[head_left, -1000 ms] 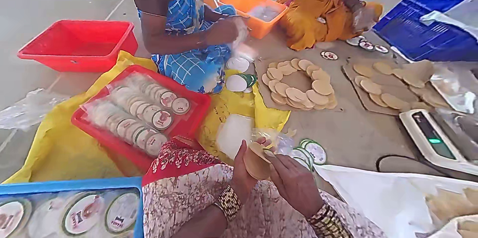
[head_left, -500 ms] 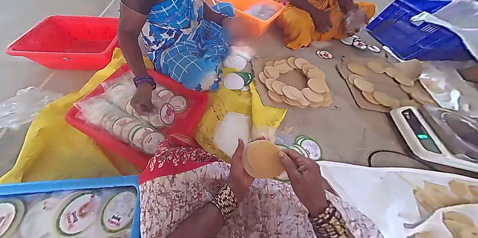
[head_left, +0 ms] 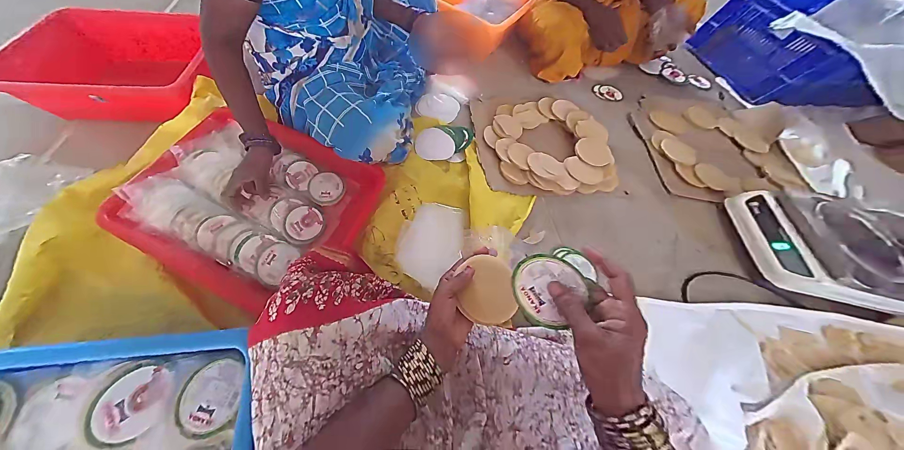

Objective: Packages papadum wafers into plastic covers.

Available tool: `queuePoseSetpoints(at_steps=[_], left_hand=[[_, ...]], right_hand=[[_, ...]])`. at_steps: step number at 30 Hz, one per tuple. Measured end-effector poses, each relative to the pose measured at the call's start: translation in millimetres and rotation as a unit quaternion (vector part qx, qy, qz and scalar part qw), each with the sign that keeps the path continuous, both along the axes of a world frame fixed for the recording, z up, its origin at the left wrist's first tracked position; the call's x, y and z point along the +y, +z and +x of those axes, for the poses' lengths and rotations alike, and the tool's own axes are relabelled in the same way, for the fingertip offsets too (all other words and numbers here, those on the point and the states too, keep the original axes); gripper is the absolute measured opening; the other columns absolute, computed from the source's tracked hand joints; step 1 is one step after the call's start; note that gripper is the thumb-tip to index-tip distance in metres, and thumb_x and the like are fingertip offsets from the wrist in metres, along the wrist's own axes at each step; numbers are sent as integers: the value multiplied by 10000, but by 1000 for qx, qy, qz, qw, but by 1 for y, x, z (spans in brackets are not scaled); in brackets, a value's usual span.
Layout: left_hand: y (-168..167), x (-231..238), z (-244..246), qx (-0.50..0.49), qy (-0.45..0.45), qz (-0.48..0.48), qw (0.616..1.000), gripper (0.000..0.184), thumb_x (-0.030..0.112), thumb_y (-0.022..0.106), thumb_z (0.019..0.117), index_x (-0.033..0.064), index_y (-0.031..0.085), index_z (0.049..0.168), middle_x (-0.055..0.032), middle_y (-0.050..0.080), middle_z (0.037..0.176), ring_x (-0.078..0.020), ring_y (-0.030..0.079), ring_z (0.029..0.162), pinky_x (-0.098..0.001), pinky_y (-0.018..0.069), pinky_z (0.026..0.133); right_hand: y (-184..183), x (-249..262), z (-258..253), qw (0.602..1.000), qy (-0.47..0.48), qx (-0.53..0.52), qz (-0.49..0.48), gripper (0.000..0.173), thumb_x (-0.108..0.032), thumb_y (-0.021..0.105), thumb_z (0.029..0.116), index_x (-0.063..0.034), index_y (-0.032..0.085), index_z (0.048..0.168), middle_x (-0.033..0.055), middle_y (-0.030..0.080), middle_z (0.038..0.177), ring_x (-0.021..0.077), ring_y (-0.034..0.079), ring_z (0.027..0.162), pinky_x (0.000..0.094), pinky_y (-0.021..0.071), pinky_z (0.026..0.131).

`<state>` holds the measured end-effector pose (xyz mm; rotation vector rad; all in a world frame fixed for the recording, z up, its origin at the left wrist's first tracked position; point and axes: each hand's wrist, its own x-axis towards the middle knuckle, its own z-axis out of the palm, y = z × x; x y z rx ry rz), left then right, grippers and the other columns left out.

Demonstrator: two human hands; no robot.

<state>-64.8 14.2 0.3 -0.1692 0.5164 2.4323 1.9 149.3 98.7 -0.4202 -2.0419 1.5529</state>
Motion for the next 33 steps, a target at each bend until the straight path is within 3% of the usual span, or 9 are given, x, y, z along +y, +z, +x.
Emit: queuePoseSetpoints(at_steps=[5, 7, 9, 16, 21, 24, 27, 30, 33], left_hand=[[-6, 3, 3, 6, -14, 31, 999, 419, 169, 324, 1058, 25, 580, 1357, -144, 633, 1359, -233, 637, 1215, -397, 545, 999], [-8, 3, 5, -13, 2, 25, 1000, 435, 204, 283, 1091, 26, 578, 1357, -147, 636, 1347, -238, 641, 1204, -398, 548, 989], [-7, 5, 7, -30, 19, 9, 999, 469, 252, 250, 1115, 24, 577, 1362, -154, 648, 1318, -242, 651, 1182, -401, 554, 982], [19, 13, 26, -58, -30, -233, 970, 550, 399, 237, 1127, -13, 540, 1330, -153, 685, 1120, -198, 686, 1012, -372, 578, 887], [3, 9, 34, 31, 19, -164, 986, 736, 499, 54, 1092, 6, 498, 1410, -118, 648, 1300, -178, 639, 1178, -376, 539, 991], [11, 11, 55, 5, 25, -129, 991, 700, 582, 182, 1071, 48, 463, 1424, -83, 630, 1304, -164, 631, 1165, -352, 541, 972], [23, 20, 93, -50, 46, -90, 994, 360, 318, 604, 998, 35, 601, 1221, -101, 733, 1029, -180, 731, 920, -344, 619, 816], [21, 29, 118, -78, 38, -121, 989, 158, 105, 502, 1026, 61, 609, 1133, -62, 734, 945, -153, 733, 854, -334, 627, 783], [19, 29, 131, -86, 19, -139, 986, 207, 91, 415, 1060, 48, 581, 1177, -95, 737, 1009, -189, 746, 904, -355, 641, 799]], right_hand=[[-46, -11, 1, 988, 0, -126, 92, 536, -205, 717, 804, 9, 626, 1288, 93, 690, 1107, 125, 667, 908, 293, 563, 731], [-59, -15, 2, 979, -22, -139, 150, 614, -315, 709, 813, 28, 605, 1312, 183, 640, 1202, 253, 608, 1007, 412, 508, 774], [-64, -22, 3, 980, -49, -165, 97, 630, -357, 718, 819, 11, 566, 1307, 129, 651, 1128, 185, 633, 967, 375, 535, 786], [-71, -39, 10, 971, -40, -168, -168, 488, -182, 693, 902, 50, 530, 1300, 127, 690, 1099, 127, 700, 972, 291, 590, 866], [-54, -37, 24, 972, -62, -59, -220, 356, -57, 708, 843, 27, 589, 1168, 74, 725, 966, 115, 726, 866, 256, 619, 782], [-54, -34, 43, 986, -42, 22, -157, 303, -80, 732, 844, 3, 604, 1106, 22, 717, 961, 81, 709, 878, 258, 613, 802], [-61, -29, 65, 997, -12, -17, -75, 403, -148, 794, 829, 9, 670, 1179, 65, 746, 1097, 104, 715, 1023, 310, 599, 927], [-53, -12, 92, 994, -6, -108, -19, 566, -304, 786, 838, 58, 649, 1252, 181, 677, 1138, 215, 658, 1063, 377, 542, 948], [-43, 20, 135, 997, -23, -75, 9, 440, -296, 723, 911, 30, 662, 1200, 111, 701, 1111, 149, 652, 1019, 311, 537, 877]])
